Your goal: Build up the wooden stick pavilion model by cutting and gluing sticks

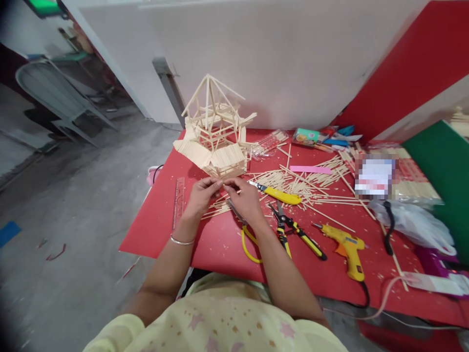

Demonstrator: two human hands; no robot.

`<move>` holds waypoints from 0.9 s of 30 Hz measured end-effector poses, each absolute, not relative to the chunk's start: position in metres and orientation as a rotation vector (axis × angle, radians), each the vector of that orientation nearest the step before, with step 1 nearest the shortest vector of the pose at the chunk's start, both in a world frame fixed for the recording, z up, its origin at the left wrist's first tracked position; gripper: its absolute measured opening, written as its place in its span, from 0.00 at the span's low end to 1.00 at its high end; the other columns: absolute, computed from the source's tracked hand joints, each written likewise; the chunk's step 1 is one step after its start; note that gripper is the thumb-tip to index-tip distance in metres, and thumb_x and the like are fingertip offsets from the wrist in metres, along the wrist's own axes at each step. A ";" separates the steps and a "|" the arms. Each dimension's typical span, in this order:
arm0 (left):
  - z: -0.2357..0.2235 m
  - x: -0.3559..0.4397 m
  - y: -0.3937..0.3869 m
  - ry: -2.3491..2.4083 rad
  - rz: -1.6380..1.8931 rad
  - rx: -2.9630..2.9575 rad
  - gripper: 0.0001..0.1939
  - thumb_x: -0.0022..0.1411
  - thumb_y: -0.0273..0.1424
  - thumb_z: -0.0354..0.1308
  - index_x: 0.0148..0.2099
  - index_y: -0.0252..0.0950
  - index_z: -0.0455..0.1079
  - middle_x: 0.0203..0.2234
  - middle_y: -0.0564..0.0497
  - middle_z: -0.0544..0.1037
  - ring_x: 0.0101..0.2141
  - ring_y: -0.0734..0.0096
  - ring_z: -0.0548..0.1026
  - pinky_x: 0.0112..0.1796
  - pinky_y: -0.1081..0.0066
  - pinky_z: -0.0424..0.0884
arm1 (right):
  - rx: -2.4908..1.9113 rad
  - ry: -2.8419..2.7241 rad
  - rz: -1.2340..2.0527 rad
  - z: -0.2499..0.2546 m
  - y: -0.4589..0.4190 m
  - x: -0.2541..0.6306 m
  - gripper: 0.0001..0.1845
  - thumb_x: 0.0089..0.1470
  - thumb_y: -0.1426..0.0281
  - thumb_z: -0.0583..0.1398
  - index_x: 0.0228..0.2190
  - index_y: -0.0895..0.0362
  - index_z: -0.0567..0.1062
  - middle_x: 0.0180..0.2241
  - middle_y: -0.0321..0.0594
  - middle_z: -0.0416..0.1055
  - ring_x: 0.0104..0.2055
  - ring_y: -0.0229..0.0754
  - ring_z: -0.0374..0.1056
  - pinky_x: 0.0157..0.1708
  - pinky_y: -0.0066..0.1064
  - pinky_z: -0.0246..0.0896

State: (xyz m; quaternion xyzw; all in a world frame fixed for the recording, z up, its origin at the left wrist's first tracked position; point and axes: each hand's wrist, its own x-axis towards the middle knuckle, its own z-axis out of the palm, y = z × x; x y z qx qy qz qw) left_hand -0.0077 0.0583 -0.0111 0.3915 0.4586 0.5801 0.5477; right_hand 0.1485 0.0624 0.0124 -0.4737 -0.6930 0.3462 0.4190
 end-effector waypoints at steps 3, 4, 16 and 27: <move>-0.013 -0.007 0.057 1.072 1.360 0.923 0.15 0.53 0.41 0.70 0.33 0.33 0.76 0.17 0.56 0.70 0.18 0.80 0.64 0.21 0.76 0.58 | -1.219 -1.705 0.896 0.010 0.062 0.147 0.11 0.58 0.63 0.60 0.37 0.55 0.78 0.35 0.39 0.79 0.36 0.40 0.72 0.40 0.30 0.64; -0.013 -0.005 0.057 1.070 1.350 0.924 0.16 0.54 0.41 0.69 0.34 0.34 0.75 0.17 0.56 0.70 0.18 0.80 0.64 0.21 0.76 0.58 | -1.226 -1.698 0.895 0.009 0.062 0.147 0.11 0.58 0.62 0.60 0.36 0.55 0.78 0.35 0.38 0.79 0.35 0.39 0.72 0.39 0.30 0.64; -0.018 -0.010 0.055 1.861 0.754 1.709 0.05 0.54 0.28 0.60 0.27 0.36 0.75 0.23 0.47 0.76 0.27 0.66 0.70 0.29 0.70 0.59 | -1.539 -2.543 0.271 0.008 0.080 0.183 0.12 0.61 0.66 0.57 0.38 0.53 0.81 0.41 0.46 0.77 0.47 0.49 0.67 0.47 0.36 0.58; -0.024 -0.012 0.057 1.937 0.521 1.814 0.07 0.57 0.30 0.57 0.33 0.39 0.77 0.30 0.44 0.81 0.30 0.63 0.73 0.29 0.70 0.58 | -1.404 -2.788 0.232 -0.012 0.093 0.169 0.12 0.62 0.70 0.57 0.38 0.54 0.81 0.37 0.49 0.73 0.47 0.51 0.64 0.43 0.34 0.56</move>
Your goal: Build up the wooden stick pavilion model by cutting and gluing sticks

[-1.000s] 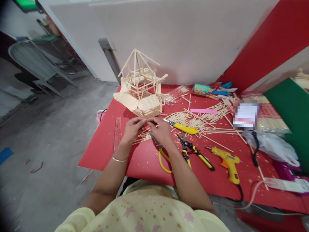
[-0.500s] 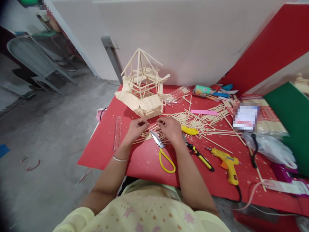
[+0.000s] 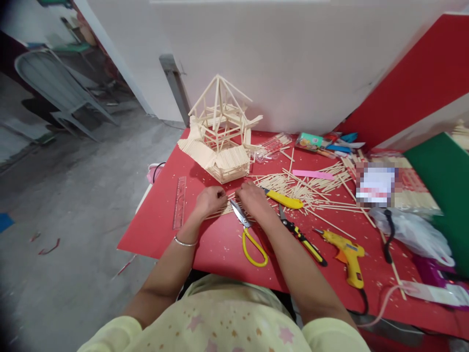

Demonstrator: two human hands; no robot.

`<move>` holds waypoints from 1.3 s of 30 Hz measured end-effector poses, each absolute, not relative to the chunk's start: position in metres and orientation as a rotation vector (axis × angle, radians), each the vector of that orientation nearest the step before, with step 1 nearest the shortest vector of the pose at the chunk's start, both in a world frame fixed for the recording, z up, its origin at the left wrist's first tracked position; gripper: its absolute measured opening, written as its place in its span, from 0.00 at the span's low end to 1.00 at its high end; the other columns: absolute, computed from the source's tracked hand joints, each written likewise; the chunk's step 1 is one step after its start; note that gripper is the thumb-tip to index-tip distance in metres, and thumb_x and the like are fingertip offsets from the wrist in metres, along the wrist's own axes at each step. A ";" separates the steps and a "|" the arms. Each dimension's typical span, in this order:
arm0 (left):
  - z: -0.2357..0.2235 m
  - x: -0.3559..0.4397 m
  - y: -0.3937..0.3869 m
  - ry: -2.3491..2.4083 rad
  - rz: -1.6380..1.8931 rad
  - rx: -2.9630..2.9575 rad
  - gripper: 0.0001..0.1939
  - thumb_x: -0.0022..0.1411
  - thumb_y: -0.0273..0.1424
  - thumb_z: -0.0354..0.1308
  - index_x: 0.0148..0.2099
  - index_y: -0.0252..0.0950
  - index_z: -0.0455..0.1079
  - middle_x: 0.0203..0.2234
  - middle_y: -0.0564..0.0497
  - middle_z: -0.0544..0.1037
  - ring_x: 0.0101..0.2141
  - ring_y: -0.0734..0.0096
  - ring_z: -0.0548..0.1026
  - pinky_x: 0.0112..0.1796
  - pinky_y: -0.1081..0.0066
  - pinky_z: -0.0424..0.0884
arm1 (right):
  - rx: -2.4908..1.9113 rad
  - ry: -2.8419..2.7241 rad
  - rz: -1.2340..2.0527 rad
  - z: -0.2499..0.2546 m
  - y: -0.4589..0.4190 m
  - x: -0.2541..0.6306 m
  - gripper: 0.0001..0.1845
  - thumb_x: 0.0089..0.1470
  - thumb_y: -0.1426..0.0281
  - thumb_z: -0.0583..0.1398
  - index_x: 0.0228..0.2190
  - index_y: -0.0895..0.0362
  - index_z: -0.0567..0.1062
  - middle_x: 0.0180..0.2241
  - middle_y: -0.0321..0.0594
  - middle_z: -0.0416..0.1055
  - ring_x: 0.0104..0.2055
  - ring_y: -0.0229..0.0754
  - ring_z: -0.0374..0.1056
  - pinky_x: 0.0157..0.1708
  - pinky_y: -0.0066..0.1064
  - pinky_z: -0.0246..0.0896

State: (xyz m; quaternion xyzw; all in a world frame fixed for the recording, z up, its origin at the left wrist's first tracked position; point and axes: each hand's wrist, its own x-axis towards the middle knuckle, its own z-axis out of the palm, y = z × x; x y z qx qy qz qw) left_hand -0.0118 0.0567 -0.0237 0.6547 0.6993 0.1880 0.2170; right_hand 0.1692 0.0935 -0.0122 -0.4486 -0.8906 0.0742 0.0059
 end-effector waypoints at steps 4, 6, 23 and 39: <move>-0.024 -0.012 0.057 1.932 0.529 1.803 0.08 0.57 0.29 0.56 0.31 0.39 0.77 0.29 0.43 0.80 0.29 0.63 0.72 0.29 0.69 0.58 | -1.377 -2.798 0.241 -0.013 0.093 0.168 0.13 0.62 0.72 0.55 0.38 0.56 0.80 0.38 0.49 0.72 0.49 0.51 0.63 0.44 0.34 0.56; -0.024 -0.013 0.057 1.915 0.539 1.790 0.09 0.57 0.28 0.56 0.30 0.38 0.77 0.28 0.43 0.80 0.28 0.64 0.72 0.29 0.69 0.59 | -1.369 -2.786 0.254 -0.016 0.091 0.168 0.13 0.63 0.72 0.54 0.38 0.56 0.79 0.39 0.50 0.72 0.50 0.51 0.62 0.45 0.35 0.56; -0.023 -0.017 0.057 1.284 0.856 1.261 0.06 0.52 0.31 0.60 0.30 0.32 0.73 0.19 0.54 0.72 0.20 0.77 0.67 0.23 0.76 0.62 | -1.188 -2.334 0.888 -0.012 0.084 0.182 0.12 0.64 0.64 0.52 0.37 0.56 0.73 0.35 0.36 0.74 0.37 0.37 0.67 0.38 0.27 0.56; -0.022 -0.019 0.059 1.162 0.912 1.157 0.10 0.52 0.32 0.63 0.36 0.32 0.75 0.21 0.54 0.73 0.20 0.77 0.69 0.23 0.75 0.64 | -1.193 -2.208 0.966 -0.017 0.083 0.185 0.15 0.66 0.61 0.50 0.31 0.55 0.69 0.30 0.33 0.68 0.33 0.37 0.63 0.36 0.28 0.53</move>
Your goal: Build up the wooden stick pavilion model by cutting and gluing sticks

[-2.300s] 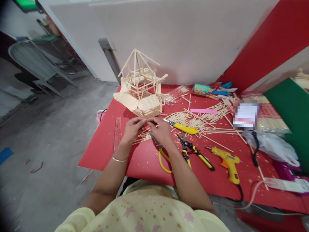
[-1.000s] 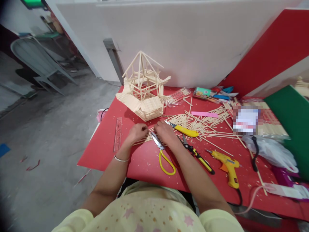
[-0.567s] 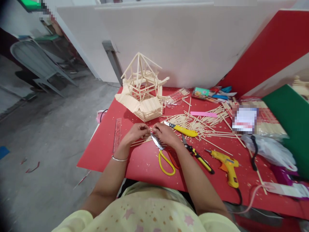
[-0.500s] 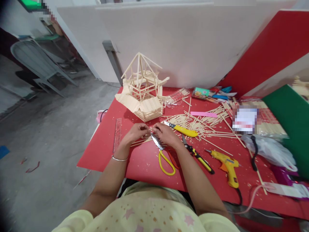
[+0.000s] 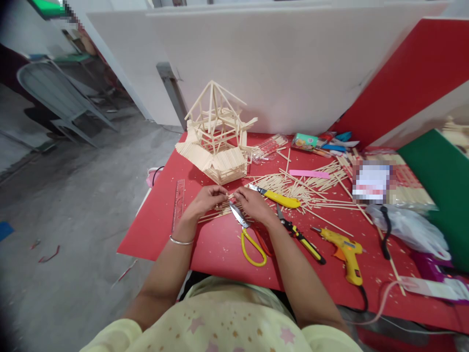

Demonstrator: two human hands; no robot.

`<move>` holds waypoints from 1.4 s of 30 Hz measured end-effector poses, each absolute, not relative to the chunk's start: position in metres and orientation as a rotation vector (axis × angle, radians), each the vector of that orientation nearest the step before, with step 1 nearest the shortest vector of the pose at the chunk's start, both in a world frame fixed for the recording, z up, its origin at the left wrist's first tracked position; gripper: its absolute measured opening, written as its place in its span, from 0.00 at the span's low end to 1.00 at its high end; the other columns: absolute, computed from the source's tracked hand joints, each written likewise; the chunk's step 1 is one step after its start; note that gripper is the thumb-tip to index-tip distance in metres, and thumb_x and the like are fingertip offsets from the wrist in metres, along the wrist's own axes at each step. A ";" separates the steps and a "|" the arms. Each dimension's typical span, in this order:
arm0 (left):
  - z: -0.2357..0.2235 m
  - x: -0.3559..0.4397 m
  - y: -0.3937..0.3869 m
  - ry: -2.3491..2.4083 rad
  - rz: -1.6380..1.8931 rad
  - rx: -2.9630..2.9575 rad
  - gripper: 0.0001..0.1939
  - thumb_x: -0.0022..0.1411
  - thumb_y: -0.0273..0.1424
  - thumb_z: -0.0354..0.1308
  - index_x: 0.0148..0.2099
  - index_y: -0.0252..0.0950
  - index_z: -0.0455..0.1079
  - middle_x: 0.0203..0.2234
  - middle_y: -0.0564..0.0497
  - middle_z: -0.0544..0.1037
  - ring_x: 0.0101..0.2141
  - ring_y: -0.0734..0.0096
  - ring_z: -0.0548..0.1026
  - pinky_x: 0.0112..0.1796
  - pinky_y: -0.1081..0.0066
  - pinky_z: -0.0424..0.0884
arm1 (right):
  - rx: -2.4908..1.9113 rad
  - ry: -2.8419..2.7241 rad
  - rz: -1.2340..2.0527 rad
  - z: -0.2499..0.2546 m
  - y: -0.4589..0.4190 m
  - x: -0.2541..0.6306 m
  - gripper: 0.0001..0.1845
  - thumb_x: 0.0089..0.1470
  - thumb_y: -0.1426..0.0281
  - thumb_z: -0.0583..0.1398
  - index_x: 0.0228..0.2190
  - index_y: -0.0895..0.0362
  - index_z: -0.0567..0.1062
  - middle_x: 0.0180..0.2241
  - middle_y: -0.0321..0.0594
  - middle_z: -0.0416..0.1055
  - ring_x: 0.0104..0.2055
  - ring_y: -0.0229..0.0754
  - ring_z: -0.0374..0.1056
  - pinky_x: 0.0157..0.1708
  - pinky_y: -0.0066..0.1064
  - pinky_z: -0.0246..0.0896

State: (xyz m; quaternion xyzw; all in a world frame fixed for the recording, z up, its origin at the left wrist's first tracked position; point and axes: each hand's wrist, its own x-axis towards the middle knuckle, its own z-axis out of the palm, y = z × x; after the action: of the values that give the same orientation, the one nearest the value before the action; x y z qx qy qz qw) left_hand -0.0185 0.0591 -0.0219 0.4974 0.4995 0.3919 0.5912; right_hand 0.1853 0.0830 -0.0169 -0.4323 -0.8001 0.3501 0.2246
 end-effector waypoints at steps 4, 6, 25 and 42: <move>-0.019 -0.019 0.059 1.203 0.935 1.211 0.13 0.53 0.31 0.64 0.41 0.33 0.76 0.22 0.54 0.74 0.22 0.76 0.69 0.25 0.74 0.65 | -1.201 -2.215 0.953 -0.015 0.082 0.186 0.15 0.66 0.62 0.50 0.32 0.55 0.70 0.31 0.34 0.70 0.34 0.37 0.63 0.36 0.28 0.53; -0.018 -0.019 0.059 1.254 0.939 1.342 0.14 0.52 0.30 0.64 0.42 0.33 0.78 0.28 0.51 0.78 0.28 0.73 0.73 0.30 0.73 0.67 | -1.209 -2.222 0.937 -0.014 0.082 0.186 0.15 0.66 0.62 0.50 0.32 0.55 0.70 0.31 0.35 0.70 0.34 0.37 0.63 0.36 0.28 0.52; -0.015 -0.003 0.055 1.223 1.084 1.454 0.07 0.57 0.33 0.63 0.33 0.34 0.77 0.23 0.53 0.76 0.25 0.75 0.69 0.29 0.74 0.63 | -1.212 -2.020 1.091 0.002 0.069 0.188 0.14 0.61 0.60 0.56 0.33 0.56 0.76 0.31 0.34 0.74 0.35 0.38 0.67 0.37 0.28 0.57; -0.016 0.002 0.052 1.118 1.150 1.433 0.12 0.62 0.36 0.60 0.31 0.33 0.73 0.23 0.53 0.73 0.27 0.74 0.69 0.30 0.74 0.63 | -1.209 -1.827 1.065 0.004 0.058 0.181 0.12 0.61 0.62 0.55 0.33 0.55 0.75 0.30 0.35 0.73 0.34 0.39 0.68 0.34 0.28 0.59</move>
State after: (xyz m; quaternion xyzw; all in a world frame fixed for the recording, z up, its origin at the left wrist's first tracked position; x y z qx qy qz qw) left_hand 0.0020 0.0521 -0.0157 0.5860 0.4574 0.4706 0.4754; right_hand 0.1805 0.0575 0.0041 -0.4658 -0.7039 0.4102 0.3454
